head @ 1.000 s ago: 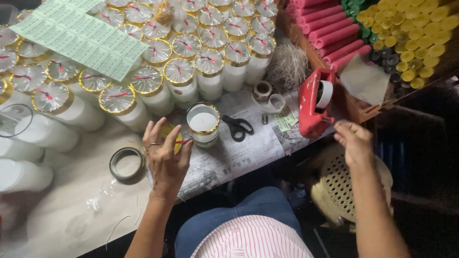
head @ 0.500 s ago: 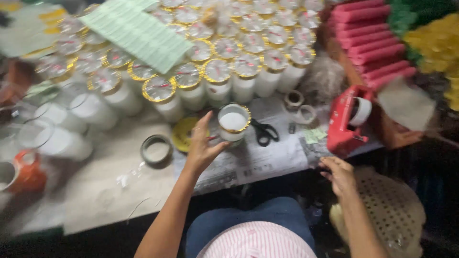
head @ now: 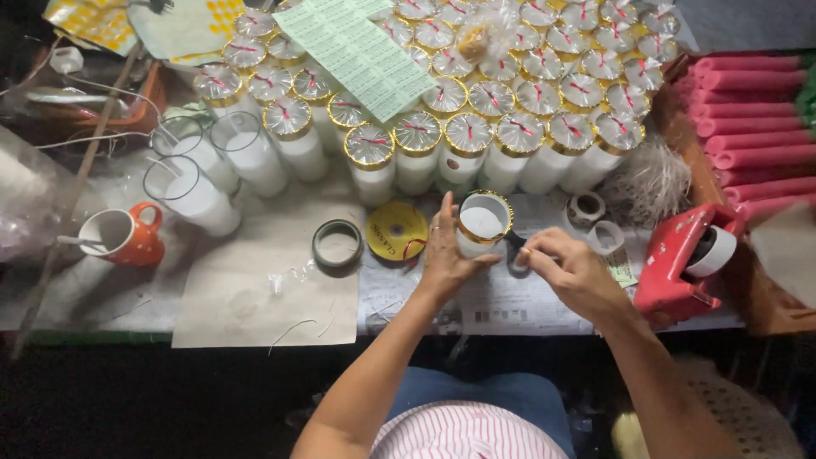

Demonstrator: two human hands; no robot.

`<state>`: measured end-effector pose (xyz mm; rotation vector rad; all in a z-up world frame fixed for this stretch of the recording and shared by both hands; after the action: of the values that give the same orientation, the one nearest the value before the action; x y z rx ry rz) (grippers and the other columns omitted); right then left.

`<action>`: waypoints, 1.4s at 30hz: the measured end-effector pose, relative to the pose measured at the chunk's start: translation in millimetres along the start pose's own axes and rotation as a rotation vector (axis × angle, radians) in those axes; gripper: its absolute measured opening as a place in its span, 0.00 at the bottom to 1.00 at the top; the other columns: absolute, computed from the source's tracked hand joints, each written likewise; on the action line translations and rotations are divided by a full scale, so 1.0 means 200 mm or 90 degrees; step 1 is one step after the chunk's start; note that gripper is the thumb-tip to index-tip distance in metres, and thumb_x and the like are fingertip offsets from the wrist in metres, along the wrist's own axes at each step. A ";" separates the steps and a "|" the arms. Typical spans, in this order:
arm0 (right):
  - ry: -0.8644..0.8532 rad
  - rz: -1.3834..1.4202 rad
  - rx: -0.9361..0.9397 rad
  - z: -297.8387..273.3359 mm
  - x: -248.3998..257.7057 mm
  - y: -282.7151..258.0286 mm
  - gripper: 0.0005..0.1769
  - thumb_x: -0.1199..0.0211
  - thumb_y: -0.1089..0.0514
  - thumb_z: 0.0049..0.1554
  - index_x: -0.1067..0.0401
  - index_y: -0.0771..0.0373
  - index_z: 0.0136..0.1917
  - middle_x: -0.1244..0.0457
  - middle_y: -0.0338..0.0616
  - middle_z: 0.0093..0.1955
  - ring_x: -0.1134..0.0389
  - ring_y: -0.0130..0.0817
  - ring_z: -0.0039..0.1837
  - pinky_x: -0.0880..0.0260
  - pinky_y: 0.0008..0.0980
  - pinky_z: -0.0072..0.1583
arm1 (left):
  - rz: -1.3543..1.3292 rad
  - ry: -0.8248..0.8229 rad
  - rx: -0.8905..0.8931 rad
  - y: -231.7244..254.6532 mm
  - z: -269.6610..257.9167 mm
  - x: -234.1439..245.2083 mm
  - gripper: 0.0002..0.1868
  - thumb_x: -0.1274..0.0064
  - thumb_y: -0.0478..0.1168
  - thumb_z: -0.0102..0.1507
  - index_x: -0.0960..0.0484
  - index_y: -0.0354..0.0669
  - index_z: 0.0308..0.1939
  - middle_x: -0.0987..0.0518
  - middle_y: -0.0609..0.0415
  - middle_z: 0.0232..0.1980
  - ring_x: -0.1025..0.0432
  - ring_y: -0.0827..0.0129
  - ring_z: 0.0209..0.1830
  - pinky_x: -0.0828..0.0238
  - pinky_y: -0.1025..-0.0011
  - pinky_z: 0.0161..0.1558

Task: Applying decorative gold trim to the rims of glass candles and wrapping them in plastic film.

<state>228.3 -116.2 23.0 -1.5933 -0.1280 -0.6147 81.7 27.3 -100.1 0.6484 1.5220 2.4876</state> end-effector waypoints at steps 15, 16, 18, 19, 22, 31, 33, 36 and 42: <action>0.000 0.011 -0.057 0.10 -0.04 -0.01 0.14 0.36 0.55 0.60 0.19 0.67 0.51 0.31 0.59 0.50 0.28 0.45 0.50 0.24 0.40 0.48 | -0.093 -0.193 -0.019 0.43 0.06 0.40 0.05 0.35 0.46 0.59 0.12 0.53 0.33 0.19 0.59 0.49 0.29 0.64 0.57 0.33 0.67 0.58; 0.006 0.011 -0.058 0.11 -0.04 0.17 0.14 0.36 0.55 0.60 0.19 0.67 0.51 0.31 0.59 0.50 0.28 0.45 0.50 0.24 0.40 0.48 | -0.096 -0.198 -0.022 0.46 0.06 0.40 0.05 0.35 0.46 0.59 0.12 0.53 0.33 0.19 0.59 0.49 0.29 0.64 0.57 0.33 0.67 0.58; 0.145 0.240 -0.116 0.11 -0.04 0.55 0.20 0.36 0.49 0.64 0.24 0.70 0.58 0.30 0.55 0.51 0.28 0.41 0.53 0.25 0.40 0.50 | -0.109 -0.171 -0.019 0.51 0.04 0.40 0.06 0.35 0.46 0.61 0.12 0.52 0.33 0.19 0.59 0.49 0.30 0.66 0.57 0.35 0.68 0.58; 0.146 0.239 -0.118 0.06 -0.05 0.55 0.20 0.36 0.49 0.64 0.24 0.70 0.58 0.30 0.55 0.51 0.28 0.41 0.53 0.25 0.40 0.50 | -0.110 -0.173 -0.018 0.52 0.05 0.40 0.06 0.35 0.46 0.61 0.12 0.52 0.33 0.19 0.59 0.49 0.30 0.66 0.57 0.35 0.68 0.58; 0.036 0.503 -0.138 -0.03 -0.14 0.54 0.37 0.43 0.34 0.59 0.30 0.63 0.69 0.30 0.46 0.60 0.29 0.40 0.60 0.27 0.42 0.56 | -0.136 -0.189 -0.008 0.52 0.04 0.38 0.04 0.36 0.45 0.61 0.11 0.53 0.34 0.20 0.60 0.50 0.31 0.67 0.58 0.36 0.67 0.58; -0.059 0.589 -0.107 -0.04 -0.29 0.40 0.42 0.34 0.41 0.51 0.34 0.70 0.70 0.34 0.57 0.65 0.31 0.52 0.66 0.29 0.48 0.59 | -0.187 -0.182 -0.010 0.43 0.01 0.38 0.05 0.35 0.43 0.62 0.12 0.48 0.36 0.20 0.54 0.50 0.28 0.63 0.56 0.37 0.63 0.62; 0.014 0.530 -0.109 -0.03 -0.29 0.40 0.21 0.33 0.56 0.56 0.25 0.74 0.58 0.30 0.58 0.53 0.27 0.49 0.60 0.26 0.45 0.55 | -0.202 -0.168 0.003 0.40 0.01 0.38 0.06 0.34 0.44 0.61 0.12 0.48 0.35 0.19 0.53 0.50 0.28 0.63 0.56 0.36 0.63 0.62; 0.092 0.527 -0.108 0.01 -0.31 0.43 0.09 0.33 0.63 0.57 0.25 0.72 0.50 0.30 0.53 0.50 0.26 0.46 0.56 0.23 0.43 0.52 | -0.217 -0.148 0.016 0.23 -0.02 0.35 0.06 0.35 0.42 0.62 0.12 0.45 0.36 0.19 0.51 0.50 0.27 0.63 0.56 0.37 0.63 0.62; 0.255 0.155 0.065 0.05 -0.29 0.34 0.02 0.33 0.65 0.60 0.23 0.65 0.46 0.34 0.46 0.51 0.28 0.33 0.53 0.24 0.31 0.53 | -0.189 0.036 0.091 0.14 -0.06 0.26 0.09 0.31 0.44 0.59 0.11 0.45 0.37 0.21 0.50 0.52 0.25 0.65 0.51 0.27 0.67 0.56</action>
<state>211.2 -99.0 -64.5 -1.3337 0.3241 -0.7109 32.3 23.2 -65.5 0.3432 1.6883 2.2104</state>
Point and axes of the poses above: each hand's wrist, its own z-axis towards the middle knuckle, its own x-axis out of the back of the hand, y = z × x, the point moved 2 cm from there along z, towards the middle knuckle
